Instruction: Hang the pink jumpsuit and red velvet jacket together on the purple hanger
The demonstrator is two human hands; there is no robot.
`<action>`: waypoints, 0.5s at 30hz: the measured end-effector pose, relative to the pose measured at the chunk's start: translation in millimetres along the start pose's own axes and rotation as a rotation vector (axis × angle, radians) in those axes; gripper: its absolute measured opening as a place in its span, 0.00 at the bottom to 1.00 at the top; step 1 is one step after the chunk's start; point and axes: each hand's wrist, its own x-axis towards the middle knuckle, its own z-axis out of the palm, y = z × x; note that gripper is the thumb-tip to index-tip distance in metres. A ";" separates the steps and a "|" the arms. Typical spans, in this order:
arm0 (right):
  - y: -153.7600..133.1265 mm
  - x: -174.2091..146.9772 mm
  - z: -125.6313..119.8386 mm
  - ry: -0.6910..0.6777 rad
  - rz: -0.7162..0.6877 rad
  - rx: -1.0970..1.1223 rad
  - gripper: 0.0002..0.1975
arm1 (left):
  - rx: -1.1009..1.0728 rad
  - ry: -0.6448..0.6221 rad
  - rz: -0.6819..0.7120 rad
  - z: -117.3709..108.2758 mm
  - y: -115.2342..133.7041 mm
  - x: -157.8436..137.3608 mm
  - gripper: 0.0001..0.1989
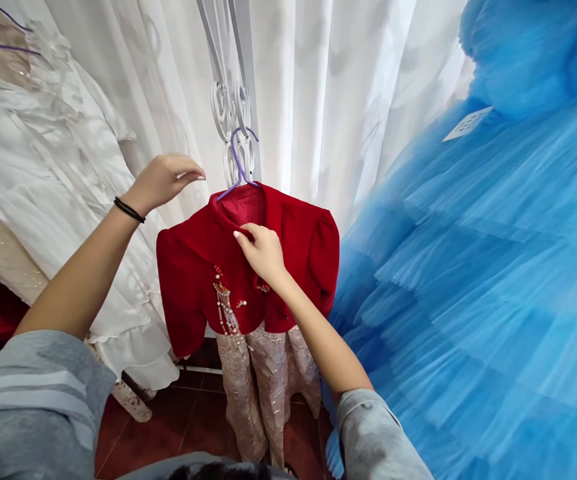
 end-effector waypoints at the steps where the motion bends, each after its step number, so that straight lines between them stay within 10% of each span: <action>1: 3.3 0.0 -4.4 0.027 -0.003 0.111 0.16 | -0.026 -0.011 -0.012 -1.0 1.9 1.8 0.08; 5: 15.5 -12.1 -9.7 0.083 0.064 0.215 0.17 | -0.140 -0.230 -0.051 9.0 4.1 -7.4 0.10; 15: 6.0 -28.9 4.4 0.080 0.095 0.050 0.14 | -0.068 -0.287 -0.020 4.9 6.8 15.5 0.04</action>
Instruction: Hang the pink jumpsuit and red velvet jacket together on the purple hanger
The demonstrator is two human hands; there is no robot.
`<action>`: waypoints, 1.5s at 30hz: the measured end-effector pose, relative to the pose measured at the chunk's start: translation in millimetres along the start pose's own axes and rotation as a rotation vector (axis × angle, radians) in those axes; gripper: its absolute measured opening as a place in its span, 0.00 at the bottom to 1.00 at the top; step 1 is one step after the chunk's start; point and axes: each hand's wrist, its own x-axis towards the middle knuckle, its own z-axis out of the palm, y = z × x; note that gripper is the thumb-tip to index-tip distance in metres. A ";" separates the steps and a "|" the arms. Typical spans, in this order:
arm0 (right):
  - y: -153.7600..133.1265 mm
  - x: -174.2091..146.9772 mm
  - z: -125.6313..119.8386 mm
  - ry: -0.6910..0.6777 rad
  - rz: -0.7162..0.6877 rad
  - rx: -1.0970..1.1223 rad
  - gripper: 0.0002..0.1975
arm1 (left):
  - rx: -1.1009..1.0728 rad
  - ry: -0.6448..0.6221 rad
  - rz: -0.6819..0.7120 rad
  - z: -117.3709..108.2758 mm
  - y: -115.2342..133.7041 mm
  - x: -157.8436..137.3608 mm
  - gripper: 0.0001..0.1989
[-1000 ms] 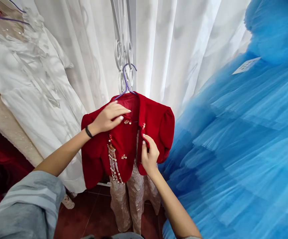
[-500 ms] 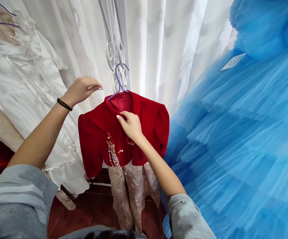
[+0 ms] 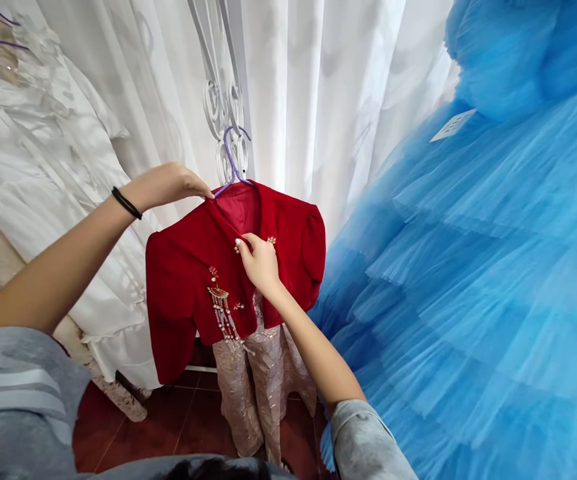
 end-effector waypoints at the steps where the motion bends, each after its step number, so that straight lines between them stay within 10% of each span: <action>1: -0.4 -0.5 0.9 -0.015 0.008 0.000 0.15 | -0.025 -0.036 -0.027 -3.7 -0.7 8.6 0.06; 5: 3.0 -6.2 1.7 0.116 -0.025 -0.045 0.17 | -0.187 0.076 -0.125 -2.1 -1.7 30.1 0.08; 9: 26.7 -26.9 3.4 0.477 -0.123 -0.222 0.23 | 0.152 0.161 0.066 23.5 15.1 11.4 0.10; 14: 78.2 -59.0 18.4 0.368 0.021 -0.448 0.44 | 0.529 -0.054 0.365 66.9 26.5 -22.2 0.19; 18: 85.0 -66.6 -1.2 0.360 0.086 -0.366 0.28 | 0.550 -0.139 0.294 95.1 18.5 -18.0 0.03; 23: 15.5 -81.6 -26.7 0.508 0.051 -0.197 0.17 | 0.351 -0.086 0.171 100.2 18.9 -1.9 0.09; 27: -21.4 -78.1 22.8 0.290 -0.156 -0.096 0.22 | 0.366 -0.015 0.085 94.9 16.1 2.5 0.10; 31: 0.7 -59.3 84.9 -0.112 -0.148 -0.018 0.35 | 0.336 0.062 0.174 98.3 22.5 -6.3 0.11; 35: 19.6 -60.8 109.5 -0.179 -0.151 -0.061 0.34 | 0.325 0.414 0.177 122.6 35.9 -36.7 0.19; 38: 25.6 -83.5 112.4 -0.154 -0.228 -0.098 0.29 | 0.536 0.433 0.128 148.4 26.4 -67.3 0.28; 42: 64.6 -144.4 104.2 0.089 -0.232 0.002 0.23 | 0.687 0.410 -0.017 162.0 -0.9 -95.7 0.20; 45: 117.0 -184.8 83.3 0.595 0.337 0.310 0.20 | 0.580 0.318 -0.102 153.6 -4.0 -101.0 0.17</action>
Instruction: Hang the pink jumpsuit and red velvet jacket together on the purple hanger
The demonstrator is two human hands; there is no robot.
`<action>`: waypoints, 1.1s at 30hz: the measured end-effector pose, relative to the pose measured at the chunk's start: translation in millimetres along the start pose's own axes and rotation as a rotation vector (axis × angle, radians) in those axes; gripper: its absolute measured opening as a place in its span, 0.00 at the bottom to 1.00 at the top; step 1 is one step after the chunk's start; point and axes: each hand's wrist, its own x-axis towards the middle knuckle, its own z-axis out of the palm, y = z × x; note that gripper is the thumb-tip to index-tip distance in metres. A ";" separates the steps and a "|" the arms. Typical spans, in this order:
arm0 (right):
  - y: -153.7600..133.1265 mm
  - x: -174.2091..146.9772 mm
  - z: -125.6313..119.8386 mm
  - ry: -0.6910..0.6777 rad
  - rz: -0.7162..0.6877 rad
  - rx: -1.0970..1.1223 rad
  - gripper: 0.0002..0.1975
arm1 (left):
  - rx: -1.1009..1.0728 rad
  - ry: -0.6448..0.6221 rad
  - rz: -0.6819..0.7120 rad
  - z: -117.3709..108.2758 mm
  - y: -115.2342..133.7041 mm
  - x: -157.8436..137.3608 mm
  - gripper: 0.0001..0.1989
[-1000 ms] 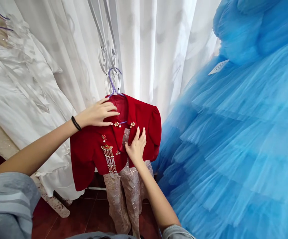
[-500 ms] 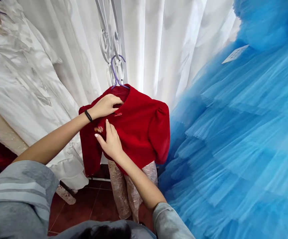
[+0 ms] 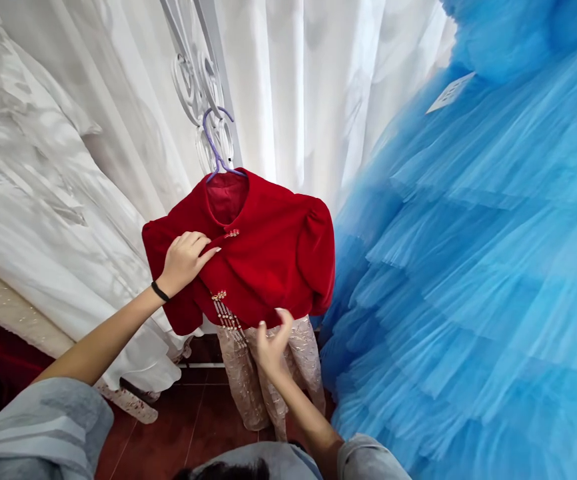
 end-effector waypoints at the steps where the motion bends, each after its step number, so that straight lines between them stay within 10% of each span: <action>1: 13.1 5.9 -15.0 0.111 0.253 0.088 0.19 | -0.081 -0.050 -0.035 -5.3 0.4 1.9 0.16; 4: 36.0 30.3 -48.5 -0.005 0.771 0.396 0.15 | -0.449 -0.185 -0.178 -23.7 4.5 10.8 0.18; 7: 44.2 39.2 -65.1 -0.224 0.873 0.661 0.16 | -0.644 -0.251 -0.221 -35.3 4.4 17.6 0.21; 13: 69.4 10.9 -64.8 -0.208 0.915 0.495 0.17 | 0.083 -0.310 -0.186 -19.8 4.4 14.0 0.15; 18: 72.0 6.4 -64.2 -0.428 0.907 0.279 0.12 | 0.249 -0.193 -0.090 -5.9 7.7 7.2 0.21; 24: -16.8 51.3 -47.9 -0.983 0.211 -0.213 0.05 | 0.355 0.131 0.218 3.5 8.1 6.8 0.12; 33: -173.3 184.4 28.2 -0.625 -0.833 -0.439 0.21 | 0.074 0.011 0.124 -2.2 8.0 31.9 0.21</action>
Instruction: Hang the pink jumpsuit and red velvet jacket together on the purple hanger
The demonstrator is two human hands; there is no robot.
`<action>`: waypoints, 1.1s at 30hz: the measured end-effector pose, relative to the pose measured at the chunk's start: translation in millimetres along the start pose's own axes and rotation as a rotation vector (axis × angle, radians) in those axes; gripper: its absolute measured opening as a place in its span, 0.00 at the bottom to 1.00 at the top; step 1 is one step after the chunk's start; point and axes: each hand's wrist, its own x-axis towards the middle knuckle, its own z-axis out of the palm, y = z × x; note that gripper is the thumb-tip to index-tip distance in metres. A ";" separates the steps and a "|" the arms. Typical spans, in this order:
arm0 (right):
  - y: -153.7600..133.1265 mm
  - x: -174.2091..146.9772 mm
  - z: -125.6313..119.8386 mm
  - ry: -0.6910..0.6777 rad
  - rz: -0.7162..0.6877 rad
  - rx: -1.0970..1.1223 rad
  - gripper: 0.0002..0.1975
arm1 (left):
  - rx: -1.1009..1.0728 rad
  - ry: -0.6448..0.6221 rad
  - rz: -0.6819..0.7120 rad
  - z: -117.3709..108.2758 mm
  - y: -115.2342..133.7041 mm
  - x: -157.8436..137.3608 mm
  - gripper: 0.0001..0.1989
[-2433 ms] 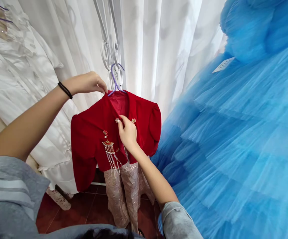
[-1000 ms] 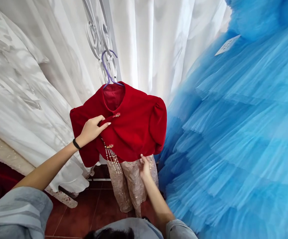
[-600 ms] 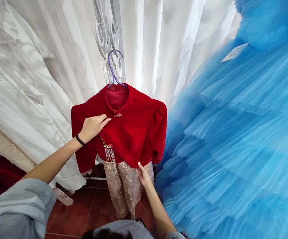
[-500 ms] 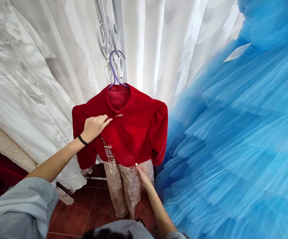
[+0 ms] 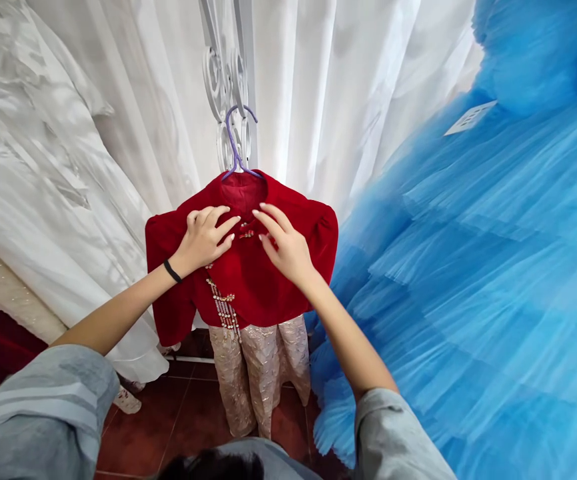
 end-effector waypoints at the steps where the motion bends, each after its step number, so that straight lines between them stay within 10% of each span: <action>1: 4.3 11.1 -0.2 -0.050 -0.032 -0.050 0.22 | -0.028 -0.013 -0.014 -2.0 -1.1 4.2 0.22; 14: 6.9 35.6 28.5 0.039 -0.033 -0.001 0.06 | -0.125 0.093 -0.080 -15.7 1.2 30.7 0.13; 23: 11.4 14.5 74.7 0.292 0.065 -0.048 0.18 | 0.005 0.114 -0.269 9.2 48.7 -49.7 0.24; 30: 20.4 -61.8 61.0 0.589 0.112 -0.267 0.24 | -0.015 -0.102 -0.394 -4.2 42.4 -69.7 0.09; 33: 37.4 -122.0 50.0 0.776 0.425 -0.362 0.27 | -0.143 -0.120 -0.446 -19.2 30.8 -70.7 0.08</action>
